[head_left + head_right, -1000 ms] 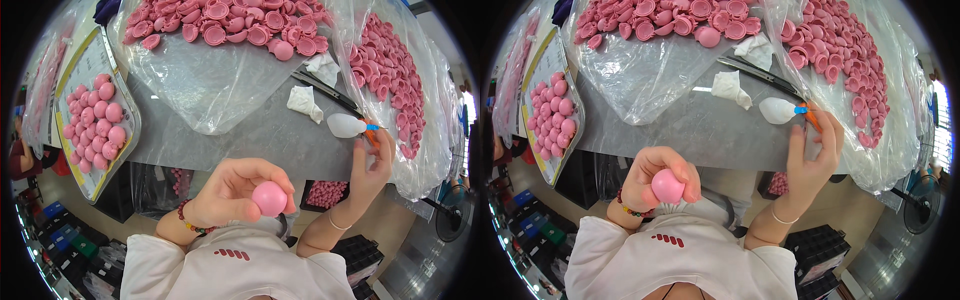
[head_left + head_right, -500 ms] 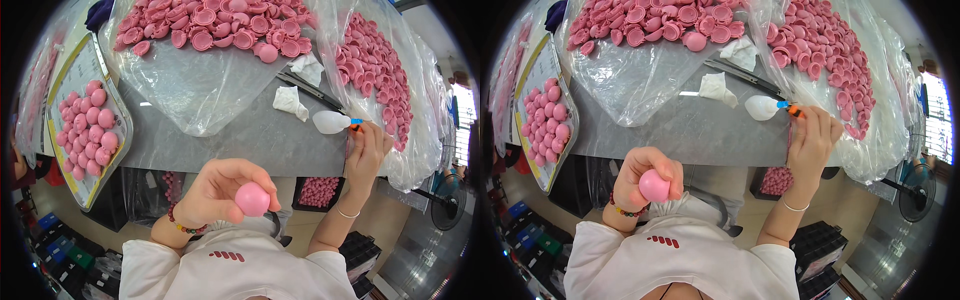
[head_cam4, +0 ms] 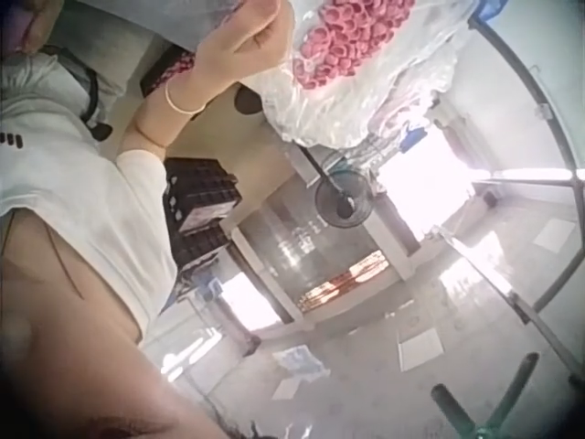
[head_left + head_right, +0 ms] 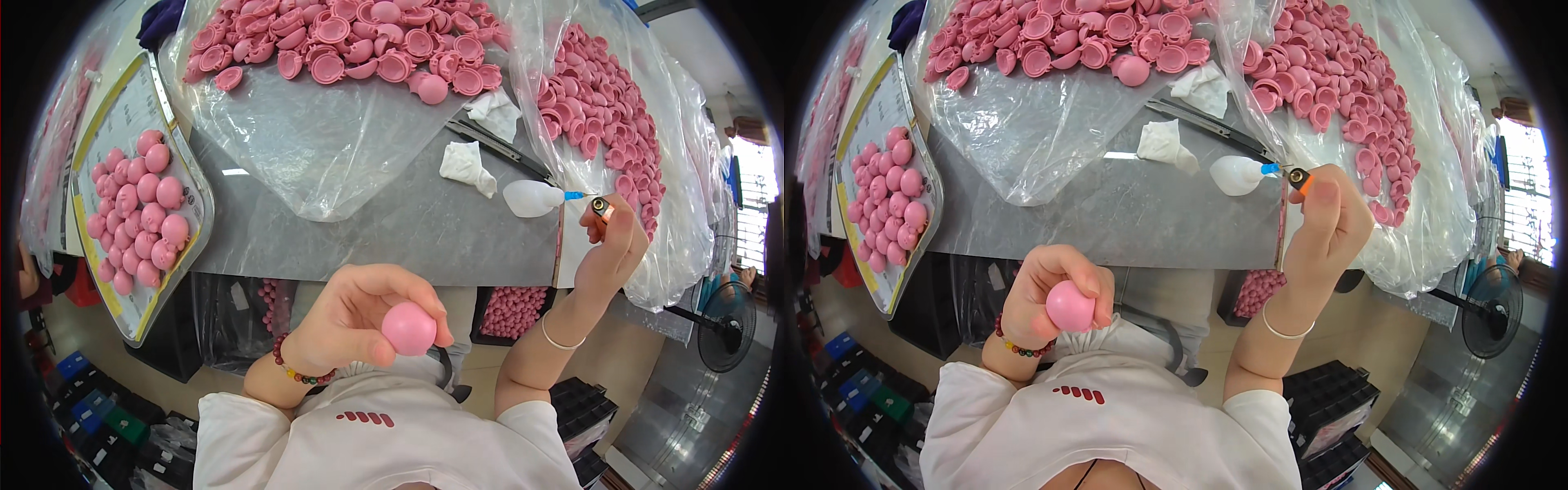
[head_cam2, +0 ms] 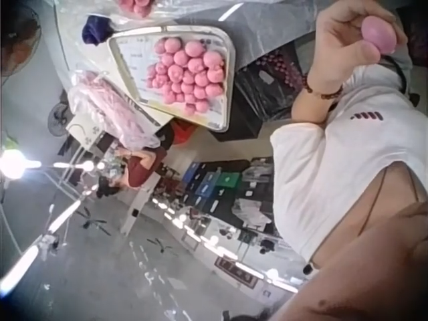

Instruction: Applying glue to pink plastic spherical halves and joining them together to form a sphere.

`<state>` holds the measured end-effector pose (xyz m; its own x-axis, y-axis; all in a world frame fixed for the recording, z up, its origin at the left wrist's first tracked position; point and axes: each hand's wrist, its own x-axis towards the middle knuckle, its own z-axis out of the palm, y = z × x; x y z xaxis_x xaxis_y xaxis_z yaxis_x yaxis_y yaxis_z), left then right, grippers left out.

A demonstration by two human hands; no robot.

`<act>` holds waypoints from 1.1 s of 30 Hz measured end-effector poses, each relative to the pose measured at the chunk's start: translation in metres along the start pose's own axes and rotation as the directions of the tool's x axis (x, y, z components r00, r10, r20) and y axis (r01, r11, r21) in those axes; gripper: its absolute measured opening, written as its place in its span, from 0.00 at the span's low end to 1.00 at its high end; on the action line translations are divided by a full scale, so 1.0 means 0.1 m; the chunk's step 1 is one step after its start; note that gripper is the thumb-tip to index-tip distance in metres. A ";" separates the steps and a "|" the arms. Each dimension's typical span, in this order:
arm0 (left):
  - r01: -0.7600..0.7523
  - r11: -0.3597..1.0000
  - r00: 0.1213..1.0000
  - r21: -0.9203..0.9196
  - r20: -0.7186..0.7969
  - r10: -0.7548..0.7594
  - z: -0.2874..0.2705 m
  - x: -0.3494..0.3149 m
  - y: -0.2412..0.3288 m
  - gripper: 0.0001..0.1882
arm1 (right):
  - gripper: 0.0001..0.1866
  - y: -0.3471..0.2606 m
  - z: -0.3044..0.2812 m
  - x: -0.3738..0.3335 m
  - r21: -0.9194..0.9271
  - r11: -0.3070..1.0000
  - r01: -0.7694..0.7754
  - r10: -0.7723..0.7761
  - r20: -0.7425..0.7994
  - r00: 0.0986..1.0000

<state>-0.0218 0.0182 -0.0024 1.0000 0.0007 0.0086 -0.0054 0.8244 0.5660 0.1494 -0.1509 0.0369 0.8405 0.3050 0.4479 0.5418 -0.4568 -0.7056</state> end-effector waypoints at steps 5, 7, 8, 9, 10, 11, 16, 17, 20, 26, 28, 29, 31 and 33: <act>0.011 1.000 1.000 -0.026 0.016 -0.011 -0.03 -0.01 0.01 0.24 | 0.22 -0.03 0.00 0.02 -0.146 0.988 0.048 -0.048 0.001 0.999; -0.004 0.999 1.000 -0.052 0.027 0.005 -0.03 -0.01 0.00 0.24 | 0.22 -0.05 0.01 0.01 -0.165 0.986 0.037 -0.038 -0.003 0.999; -0.004 0.999 1.000 -0.054 0.026 0.006 -0.04 -0.01 0.00 0.24 | 0.22 -0.05 0.01 0.00 -0.184 0.983 0.025 -0.027 -0.008 1.000; 0.001 0.999 1.000 -0.055 0.031 0.001 -0.04 -0.01 0.01 0.24 | 0.22 -0.05 0.01 0.00 -0.184 0.983 0.025 -0.027 -0.007 1.000; 0.005 0.998 0.999 -0.055 0.036 -0.003 -0.04 -0.01 0.01 0.24 | 0.22 -0.05 0.01 0.00 -0.187 0.982 0.025 -0.026 -0.003 1.000; 0.004 0.998 0.999 -0.056 0.035 -0.002 -0.04 -0.01 0.02 0.24 | 0.22 -0.05 0.01 0.00 -0.190 0.981 0.025 -0.026 0.001 1.000; 0.028 0.996 0.999 -0.081 0.045 -0.024 -0.03 -0.02 0.02 0.23 | 0.22 -0.06 0.00 0.00 -0.195 0.980 0.033 -0.032 0.009 0.999; 0.028 0.996 0.999 -0.082 0.045 -0.024 -0.03 -0.02 0.02 0.23 | 0.22 -0.06 0.00 0.00 -0.183 0.983 0.030 -0.032 -0.004 0.999; 0.030 0.995 0.998 -0.092 0.048 -0.026 -0.03 -0.02 0.03 0.23 | 0.22 -0.09 0.05 0.02 -0.154 0.986 0.065 -0.076 -0.061 0.995; 0.019 0.995 0.998 -0.102 0.056 -0.014 -0.04 -0.04 0.03 0.23 | 0.23 -0.08 0.04 0.02 -0.163 0.984 0.077 -0.088 -0.064 0.994; 0.024 0.994 0.998 -0.102 0.061 -0.018 -0.04 -0.03 0.03 0.23 | 0.23 -0.11 0.05 0.03 -0.170 0.982 0.077 -0.089 -0.062 0.994; 0.024 0.994 0.998 -0.103 0.061 -0.018 -0.04 -0.03 0.03 0.23 | 0.23 -0.12 0.05 0.03 -0.177 0.981 0.078 -0.090 -0.061 0.994; 0.025 0.994 0.998 -0.109 0.063 -0.019 -0.03 -0.03 0.03 0.23 | 0.23 -0.10 0.05 0.03 -0.173 0.981 0.085 -0.097 -0.066 0.993; 0.023 0.994 0.998 -0.109 0.062 -0.016 -0.04 -0.03 0.03 0.23 | 0.23 -0.10 0.05 0.04 -0.168 0.981 0.092 -0.105 -0.071 0.992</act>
<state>-0.0251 0.0228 -0.0037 0.9976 -0.0477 0.0502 0.0184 0.8808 0.4731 0.1469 -0.1414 0.0431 0.7777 0.2911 0.5572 0.6106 -0.5610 -0.5591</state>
